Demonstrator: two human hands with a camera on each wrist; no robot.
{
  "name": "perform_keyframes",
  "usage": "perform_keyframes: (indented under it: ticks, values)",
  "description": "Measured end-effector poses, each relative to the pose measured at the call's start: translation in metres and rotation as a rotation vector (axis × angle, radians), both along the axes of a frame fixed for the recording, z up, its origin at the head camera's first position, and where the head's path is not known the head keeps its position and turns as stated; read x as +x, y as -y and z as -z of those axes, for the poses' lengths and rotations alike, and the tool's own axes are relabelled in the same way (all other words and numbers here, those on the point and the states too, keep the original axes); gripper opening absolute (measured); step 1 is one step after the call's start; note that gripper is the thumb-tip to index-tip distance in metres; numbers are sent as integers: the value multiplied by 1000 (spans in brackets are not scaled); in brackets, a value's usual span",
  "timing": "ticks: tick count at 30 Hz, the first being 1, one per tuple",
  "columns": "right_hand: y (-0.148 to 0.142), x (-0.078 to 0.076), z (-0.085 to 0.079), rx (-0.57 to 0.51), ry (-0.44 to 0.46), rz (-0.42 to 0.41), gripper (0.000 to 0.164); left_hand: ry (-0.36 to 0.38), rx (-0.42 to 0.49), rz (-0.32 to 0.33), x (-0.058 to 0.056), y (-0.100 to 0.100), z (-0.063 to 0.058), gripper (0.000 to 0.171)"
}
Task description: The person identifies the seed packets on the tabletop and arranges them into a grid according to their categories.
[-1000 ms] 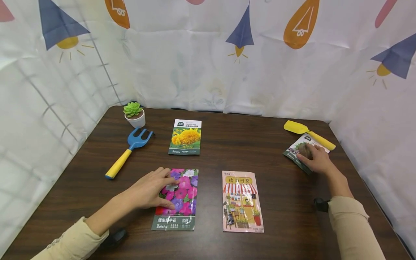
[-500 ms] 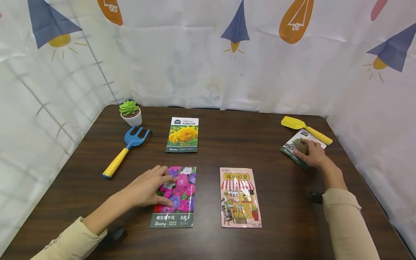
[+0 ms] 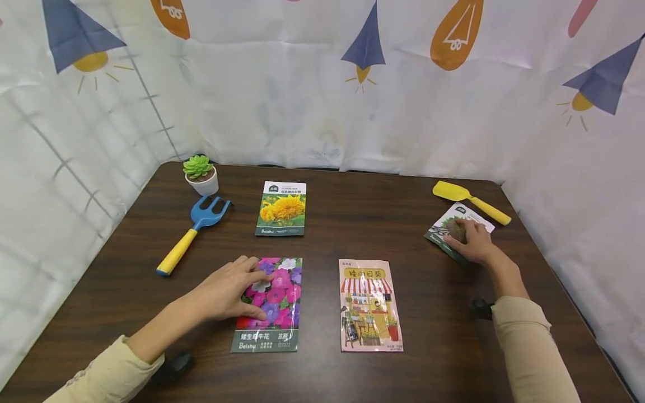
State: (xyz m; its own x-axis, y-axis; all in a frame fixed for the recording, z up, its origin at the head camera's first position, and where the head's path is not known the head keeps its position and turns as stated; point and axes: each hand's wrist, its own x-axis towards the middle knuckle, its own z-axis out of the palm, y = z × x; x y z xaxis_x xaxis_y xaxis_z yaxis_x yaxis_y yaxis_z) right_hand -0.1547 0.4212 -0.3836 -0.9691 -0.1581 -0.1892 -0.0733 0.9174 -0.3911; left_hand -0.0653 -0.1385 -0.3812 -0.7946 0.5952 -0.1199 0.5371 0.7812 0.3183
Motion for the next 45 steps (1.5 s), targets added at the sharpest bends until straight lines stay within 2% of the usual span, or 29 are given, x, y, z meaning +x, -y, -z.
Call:
perform_keyframes:
  ticks: [9, 17, 25, 38, 45]
  values:
    - [24, -1, 5, -43, -50, -53, 70, 9, -4, -8, 0, 0, -1, 74]
    - [47, -4, 0, -34, -32, -84, 72, 27, -4, -13, -1, -1, -1, 74]
    - [68, -12, 7, -73, -77, -143, 75, 29, -6, -11, -1, -1, -1, 74]
    - [111, -21, -6, -55, 29, -157, 69, 23, 0, -6, -3, 0, 0, 74]
    - [129, -27, -3, -61, 46, -160, 68, 15, 1, -3, -2, 1, 0, 74]
